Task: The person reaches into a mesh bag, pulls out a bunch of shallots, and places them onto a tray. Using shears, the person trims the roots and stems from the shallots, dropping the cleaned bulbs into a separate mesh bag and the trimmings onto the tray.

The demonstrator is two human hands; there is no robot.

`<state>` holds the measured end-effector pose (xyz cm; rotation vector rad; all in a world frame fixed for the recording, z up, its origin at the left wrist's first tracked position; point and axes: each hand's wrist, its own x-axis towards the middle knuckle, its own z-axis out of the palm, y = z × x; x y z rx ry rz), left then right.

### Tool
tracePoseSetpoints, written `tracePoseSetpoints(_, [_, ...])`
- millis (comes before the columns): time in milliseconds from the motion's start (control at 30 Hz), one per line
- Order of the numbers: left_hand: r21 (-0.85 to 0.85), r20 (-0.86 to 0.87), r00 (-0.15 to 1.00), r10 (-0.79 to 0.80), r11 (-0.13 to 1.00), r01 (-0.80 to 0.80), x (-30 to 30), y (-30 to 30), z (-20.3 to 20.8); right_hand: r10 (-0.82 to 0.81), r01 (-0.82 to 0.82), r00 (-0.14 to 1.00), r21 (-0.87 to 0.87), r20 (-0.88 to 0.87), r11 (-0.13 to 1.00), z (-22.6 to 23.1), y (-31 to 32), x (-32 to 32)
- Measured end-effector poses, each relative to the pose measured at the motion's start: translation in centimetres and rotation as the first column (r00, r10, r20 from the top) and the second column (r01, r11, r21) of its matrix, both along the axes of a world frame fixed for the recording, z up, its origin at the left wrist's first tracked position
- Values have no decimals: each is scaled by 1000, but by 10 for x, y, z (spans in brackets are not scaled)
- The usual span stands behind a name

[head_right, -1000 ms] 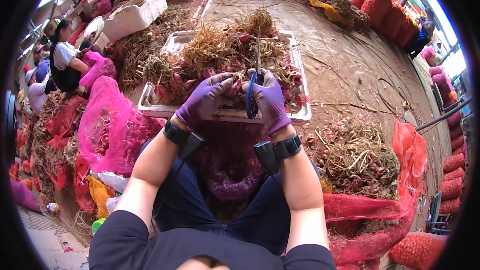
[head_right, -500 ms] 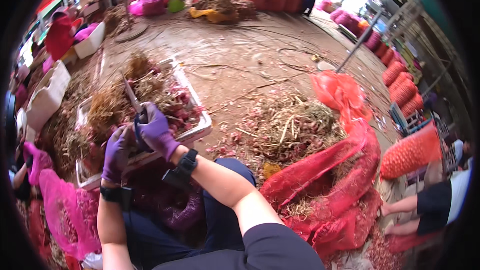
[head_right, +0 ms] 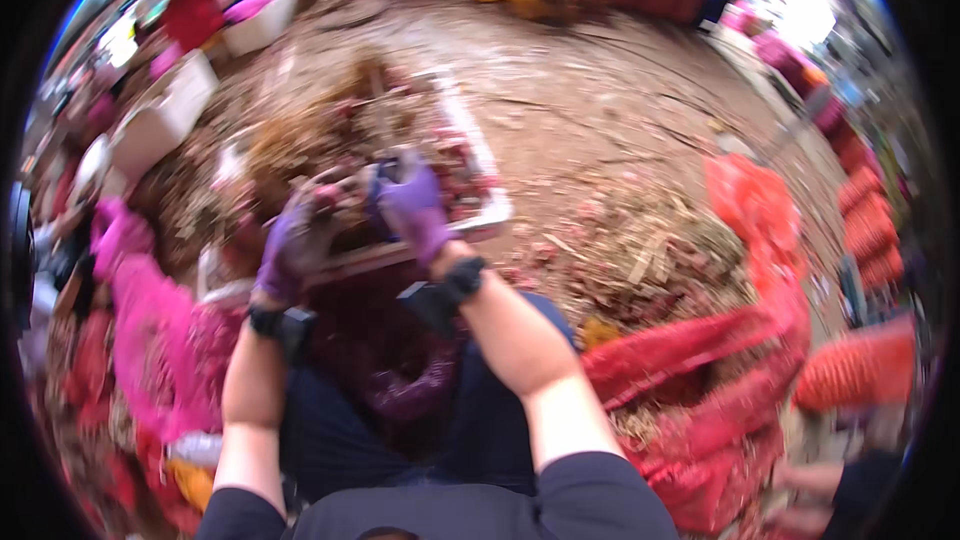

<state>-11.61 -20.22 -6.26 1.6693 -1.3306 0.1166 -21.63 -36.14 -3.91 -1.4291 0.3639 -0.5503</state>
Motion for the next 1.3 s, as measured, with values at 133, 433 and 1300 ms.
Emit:
tracePoseSetpoints(133, [-518, -813, 200, -547, 836, 181, -17, -15, 4, 190, -205, 955, 41, 229, 978, 2, 26, -1])
tracePoseSetpoints(433, [-562, -796, 157, -584, 811, 165, -12, -5, 0, 123, -119, 950, -31, 288, 992, -6, 42, 3])
tracePoseSetpoints(1300, [-106, -837, 515, -185, 978, 179, -22, 5, 28, 344, -334, 933, -101, 101, 937, 19, 10, -9])
